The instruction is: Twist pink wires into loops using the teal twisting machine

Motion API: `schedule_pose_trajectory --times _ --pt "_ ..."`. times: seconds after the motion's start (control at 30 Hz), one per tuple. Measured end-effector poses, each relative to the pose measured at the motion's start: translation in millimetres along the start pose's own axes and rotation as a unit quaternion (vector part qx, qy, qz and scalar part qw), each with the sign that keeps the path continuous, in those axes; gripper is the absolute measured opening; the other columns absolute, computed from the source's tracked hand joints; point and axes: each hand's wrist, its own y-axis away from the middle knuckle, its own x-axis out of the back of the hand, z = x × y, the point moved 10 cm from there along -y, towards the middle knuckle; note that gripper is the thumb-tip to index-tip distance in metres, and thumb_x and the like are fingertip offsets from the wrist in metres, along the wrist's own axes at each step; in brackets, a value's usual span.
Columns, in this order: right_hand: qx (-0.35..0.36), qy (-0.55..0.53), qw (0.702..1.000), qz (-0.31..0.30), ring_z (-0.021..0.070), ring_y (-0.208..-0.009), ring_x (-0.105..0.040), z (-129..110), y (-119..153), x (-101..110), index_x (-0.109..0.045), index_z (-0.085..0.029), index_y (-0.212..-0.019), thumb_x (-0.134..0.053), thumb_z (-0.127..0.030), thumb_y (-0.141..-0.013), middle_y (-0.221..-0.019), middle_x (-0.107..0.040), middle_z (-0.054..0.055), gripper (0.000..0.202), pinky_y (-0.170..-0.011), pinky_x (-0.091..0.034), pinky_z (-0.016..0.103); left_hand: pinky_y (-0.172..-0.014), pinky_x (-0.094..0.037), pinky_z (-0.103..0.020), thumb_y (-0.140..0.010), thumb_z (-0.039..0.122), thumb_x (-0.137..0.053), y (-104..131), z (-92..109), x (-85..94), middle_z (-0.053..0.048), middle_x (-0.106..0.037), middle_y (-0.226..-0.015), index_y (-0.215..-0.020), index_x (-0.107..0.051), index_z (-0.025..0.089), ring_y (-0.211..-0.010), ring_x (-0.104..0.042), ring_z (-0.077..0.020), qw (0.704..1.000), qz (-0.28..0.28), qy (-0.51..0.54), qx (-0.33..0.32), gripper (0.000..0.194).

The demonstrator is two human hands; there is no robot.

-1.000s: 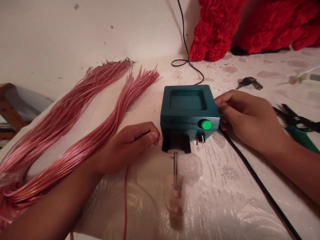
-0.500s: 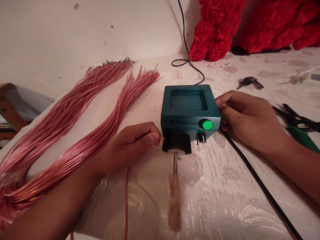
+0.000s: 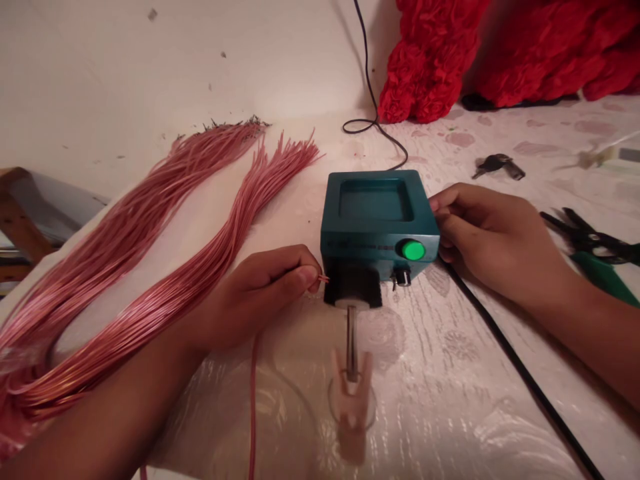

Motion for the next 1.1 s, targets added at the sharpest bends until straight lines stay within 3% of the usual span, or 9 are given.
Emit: schedule_pose_trajectory --times 0.33,1.1 --pt "-0.013 0.002 1.0 -0.001 0.01 -0.044 -0.047 -0.4 0.3 -0.6 -0.063 -0.021 -0.082 -0.06 -0.024 -0.084 -0.055 -0.052 -0.005 0.004 -0.042 -0.034 0.022 -0.055 -0.035 -0.02 -0.103 0.029 -0.046 -0.2 0.9 0.7 0.002 -0.059 -0.081 -0.083 -0.06 0.018 -0.063 -0.046 -0.008 1.0 0.003 -0.012 -0.004 0.026" --pt "0.004 -0.032 0.999 0.007 0.0102 -0.041 -0.046 1.8 -2.6 0.3 -0.066 -0.021 -0.079 -0.065 -0.025 -0.084 -0.05 -0.051 -0.004 0.006 -0.038 -0.03 0.022 -0.05 -0.032 -0.02 -0.103 0.033 -0.046 1.5 1.3 -0.6 0.003 -0.051 -0.073 -0.081 -0.057 0.017 -0.058 -0.039 -0.0086 1.0 0.001 -0.014 0.008 0.03"
